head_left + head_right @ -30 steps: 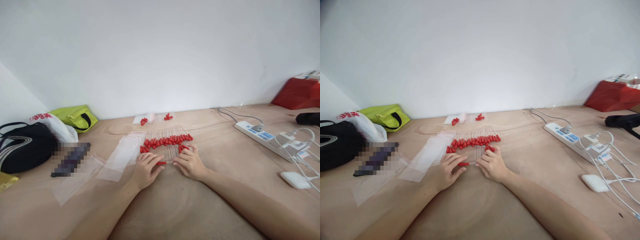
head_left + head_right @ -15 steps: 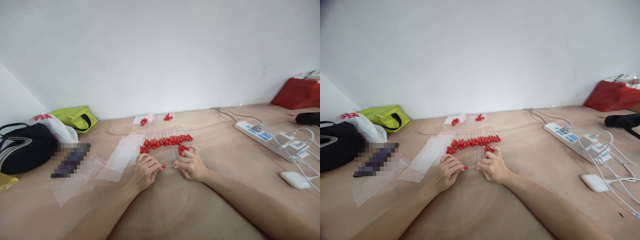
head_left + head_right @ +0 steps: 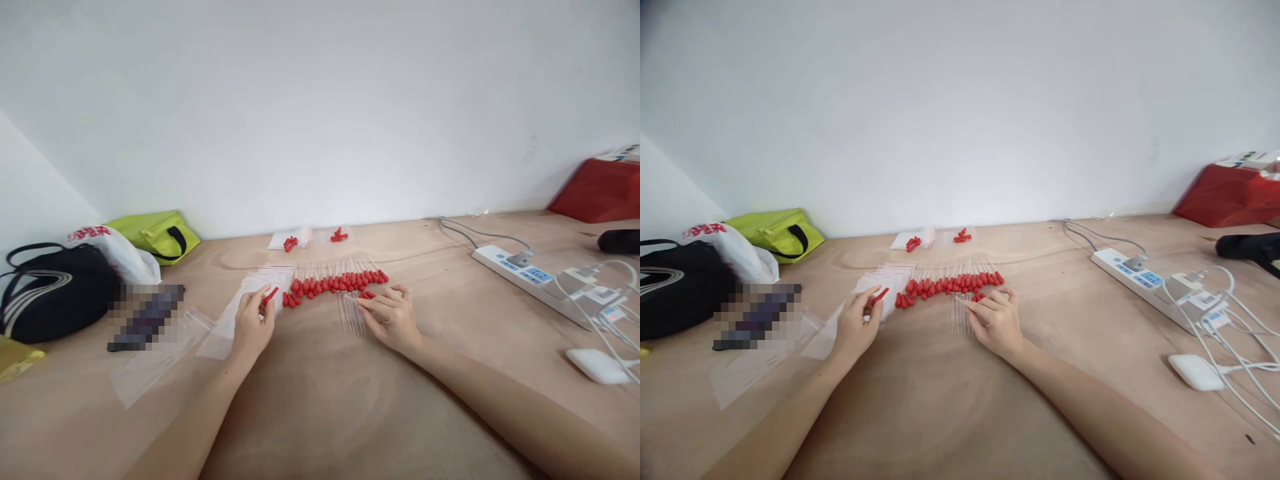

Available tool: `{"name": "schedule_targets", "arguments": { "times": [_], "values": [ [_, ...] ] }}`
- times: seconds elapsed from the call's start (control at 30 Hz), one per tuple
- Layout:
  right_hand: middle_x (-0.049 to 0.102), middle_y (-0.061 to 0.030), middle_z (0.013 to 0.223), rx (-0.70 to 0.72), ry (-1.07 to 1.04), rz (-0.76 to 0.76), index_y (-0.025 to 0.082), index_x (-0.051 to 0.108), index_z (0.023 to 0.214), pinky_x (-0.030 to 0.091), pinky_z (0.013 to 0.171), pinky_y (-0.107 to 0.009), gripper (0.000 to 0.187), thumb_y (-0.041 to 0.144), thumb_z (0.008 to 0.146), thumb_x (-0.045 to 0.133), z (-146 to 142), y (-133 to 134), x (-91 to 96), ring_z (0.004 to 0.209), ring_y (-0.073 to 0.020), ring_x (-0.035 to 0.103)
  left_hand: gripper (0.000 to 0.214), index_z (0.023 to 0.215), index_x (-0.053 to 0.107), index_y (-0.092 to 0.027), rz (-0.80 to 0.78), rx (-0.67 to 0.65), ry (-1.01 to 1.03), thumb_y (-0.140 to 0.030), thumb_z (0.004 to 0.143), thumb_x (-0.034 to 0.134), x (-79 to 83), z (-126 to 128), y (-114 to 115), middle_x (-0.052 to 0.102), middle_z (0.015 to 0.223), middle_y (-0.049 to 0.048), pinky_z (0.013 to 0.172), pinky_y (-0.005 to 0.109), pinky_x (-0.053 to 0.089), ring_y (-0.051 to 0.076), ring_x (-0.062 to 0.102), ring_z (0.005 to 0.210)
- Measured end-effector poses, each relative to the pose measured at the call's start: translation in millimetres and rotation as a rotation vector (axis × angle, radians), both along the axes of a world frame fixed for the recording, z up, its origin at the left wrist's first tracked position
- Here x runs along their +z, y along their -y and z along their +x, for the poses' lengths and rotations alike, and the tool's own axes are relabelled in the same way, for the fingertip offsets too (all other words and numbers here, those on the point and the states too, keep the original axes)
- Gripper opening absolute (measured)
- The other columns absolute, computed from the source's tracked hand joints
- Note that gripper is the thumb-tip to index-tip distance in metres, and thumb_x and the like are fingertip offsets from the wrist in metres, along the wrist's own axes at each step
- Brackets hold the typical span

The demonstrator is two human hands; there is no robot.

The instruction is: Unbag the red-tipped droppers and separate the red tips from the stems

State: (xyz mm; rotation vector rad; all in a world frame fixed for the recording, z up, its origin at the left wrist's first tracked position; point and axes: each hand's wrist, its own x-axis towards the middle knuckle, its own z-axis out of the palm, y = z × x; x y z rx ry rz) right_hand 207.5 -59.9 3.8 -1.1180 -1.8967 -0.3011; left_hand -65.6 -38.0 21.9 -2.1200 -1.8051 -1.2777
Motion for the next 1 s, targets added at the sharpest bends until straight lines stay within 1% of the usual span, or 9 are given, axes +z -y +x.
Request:
{"name": "schedule_targets", "arguments": {
  "times": [0.07, 0.13, 0.3, 0.4, 0.47, 0.6, 0.7, 0.87, 1.0],
  "values": [
    [0.064, 0.0019, 0.064, -0.010, 0.018, 0.020, 0.025, 0.066, 0.082, 0.023, 0.084, -0.035, 0.016, 0.022, 0.080, 0.051, -6, -5, 3.0, 0.065, -0.0108, 0.051, 0.029, 0.099, 0.054, -0.016, -0.060, 0.044, 0.027, -0.032, 0.077, 0.044, 0.4, -6, -5, 0.054, 0.077, 0.0032, 0.055, 0.026, 0.047, 0.012, 0.052, 0.056],
    [0.064, 0.0016, 0.063, -0.016, 0.065, 0.033, 0.024, 0.066, 0.081, 0.022, 0.085, -0.036, 0.016, 0.022, 0.080, 0.051, -13, -10, 4.0, 0.066, -0.0117, 0.049, 0.028, 0.095, 0.053, -0.017, -0.099, 0.060, 0.009, -0.035, 0.075, 0.046, -0.6, -9, -8, 0.057, 0.078, 0.0029, 0.054, 0.026, 0.046, 0.013, 0.054, 0.057],
    [0.061, 0.0014, 0.058, -0.049, 0.170, 0.032, 0.022, 0.064, 0.071, 0.020, 0.084, -0.038, 0.017, 0.017, 0.078, 0.049, -25, -17, -0.3, 0.064, -0.0120, 0.044, 0.030, 0.095, 0.054, -0.019, -0.219, -0.012, -0.110, -0.041, 0.075, 0.049, -7.2, -9, -10, 0.064, 0.080, 0.0043, 0.064, 0.029, 0.047, 0.017, 0.059, 0.070],
    [0.061, 0.0015, 0.059, -0.024, 0.174, -0.043, 0.021, 0.064, 0.070, 0.020, 0.083, -0.038, 0.015, 0.022, 0.079, 0.051, -29, -15, -1.8, 0.065, -0.0125, 0.044, 0.034, 0.100, 0.054, -0.018, -0.264, -0.036, -0.126, -0.042, 0.078, 0.046, -10.5, -9, -10, 0.065, 0.087, 0.0063, 0.067, 0.031, 0.047, 0.019, 0.060, 0.076],
    [0.062, 0.0003, 0.063, 0.002, 0.169, -0.113, 0.022, 0.064, 0.074, 0.020, 0.081, -0.039, 0.016, 0.032, 0.078, 0.053, -30, -13, -1.1, 0.069, -0.0140, 0.045, 0.036, 0.102, 0.054, -0.017, -0.271, -0.044, -0.155, -0.043, 0.078, 0.045, -10.8, -10, -9, 0.065, 0.092, 0.0079, 0.070, 0.032, 0.047, 0.021, 0.059, 0.081],
    [0.061, -0.0022, 0.071, 0.061, 0.194, -0.214, 0.022, 0.065, 0.085, 0.020, 0.082, -0.041, 0.035, 0.053, 0.074, 0.053, -29, -11, 1.7, 0.075, -0.0163, 0.045, 0.036, 0.102, 0.054, -0.016, -0.250, -0.080, -0.262, -0.042, 0.079, 0.044, -8.3, -10, -7, 0.064, 0.096, 0.0094, 0.077, 0.037, 0.045, 0.024, 0.056, 0.090],
    [0.059, -0.0028, 0.076, 0.080, 0.233, -0.253, 0.022, 0.064, 0.091, 0.019, 0.084, -0.042, 0.045, 0.061, 0.071, 0.052, -28, -10, 2.2, 0.078, -0.0171, 0.045, 0.036, 0.103, 0.053, -0.016, -0.225, -0.092, -0.299, -0.041, 0.080, 0.044, -7.0, -10, -6, 0.062, 0.099, 0.0097, 0.080, 0.038, 0.043, 0.026, 0.054, 0.093],
    [0.058, -0.0049, 0.082, 0.097, 0.243, -0.295, 0.021, 0.062, 0.099, 0.020, 0.082, -0.041, 0.056, 0.066, 0.069, 0.050, -27, -8, 1.2, 0.080, -0.0183, 0.046, 0.037, 0.105, 0.052, -0.016, -0.235, -0.103, -0.298, -0.042, 0.081, 0.043, -8.8, -10, -5, 0.061, 0.098, 0.0095, 0.080, 0.038, 0.043, 0.026, 0.053, 0.093],
    [0.058, -0.0036, 0.078, 0.058, 0.135, -0.278, 0.022, 0.064, 0.097, 0.021, 0.080, -0.038, 0.043, 0.056, 0.075, 0.050, -20, -7, 0.2, 0.077, -0.0164, 0.046, 0.036, 0.104, 0.052, -0.017, -0.178, -0.102, -0.281, -0.043, 0.080, 0.044, -7.5, -9, -6, 0.060, 0.103, 0.0089, 0.084, 0.038, 0.041, 0.025, 0.051, 0.097]
  ]
}}
